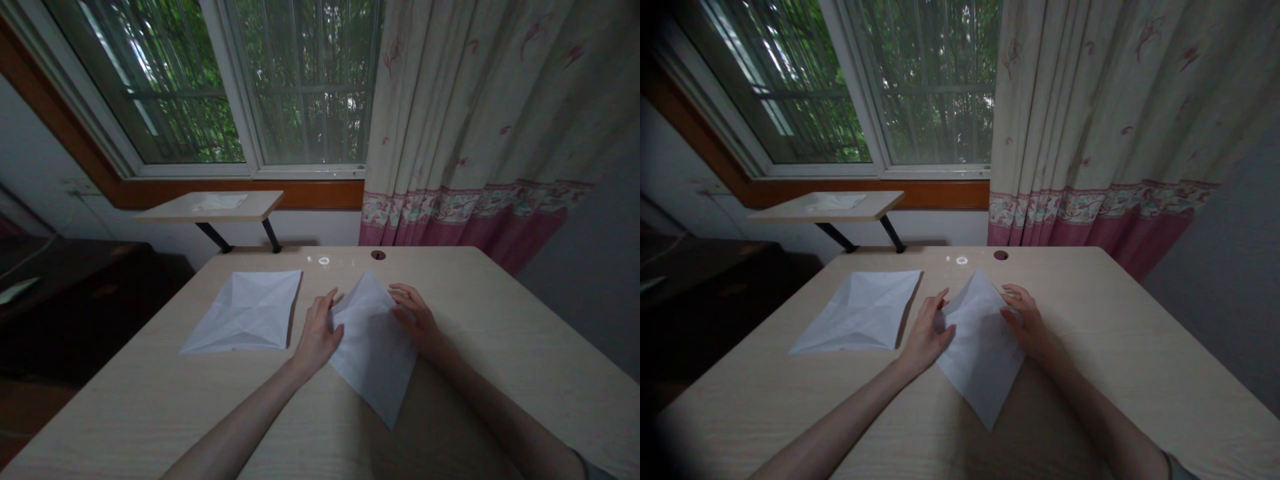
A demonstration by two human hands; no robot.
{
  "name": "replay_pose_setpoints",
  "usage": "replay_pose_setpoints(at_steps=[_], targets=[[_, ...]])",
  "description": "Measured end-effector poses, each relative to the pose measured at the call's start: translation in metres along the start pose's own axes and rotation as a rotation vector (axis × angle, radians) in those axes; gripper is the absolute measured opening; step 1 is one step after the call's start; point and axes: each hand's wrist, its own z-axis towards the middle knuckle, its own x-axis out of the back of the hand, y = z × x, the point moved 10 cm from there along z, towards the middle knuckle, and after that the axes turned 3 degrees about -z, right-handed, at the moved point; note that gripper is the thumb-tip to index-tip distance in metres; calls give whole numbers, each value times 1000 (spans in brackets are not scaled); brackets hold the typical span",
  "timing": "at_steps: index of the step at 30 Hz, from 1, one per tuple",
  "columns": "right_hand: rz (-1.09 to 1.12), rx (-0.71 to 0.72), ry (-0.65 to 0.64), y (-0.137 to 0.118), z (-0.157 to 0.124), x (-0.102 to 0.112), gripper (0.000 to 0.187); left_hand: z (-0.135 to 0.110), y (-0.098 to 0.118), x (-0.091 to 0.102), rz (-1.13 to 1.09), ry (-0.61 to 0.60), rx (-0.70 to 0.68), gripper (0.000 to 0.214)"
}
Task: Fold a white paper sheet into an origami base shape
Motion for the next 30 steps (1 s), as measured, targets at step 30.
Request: replay_pose_setpoints(at_steps=[30], targets=[[87, 39, -69, 8, -6, -12, 54, -8, 32, -20, 113, -278, -204, 45]])
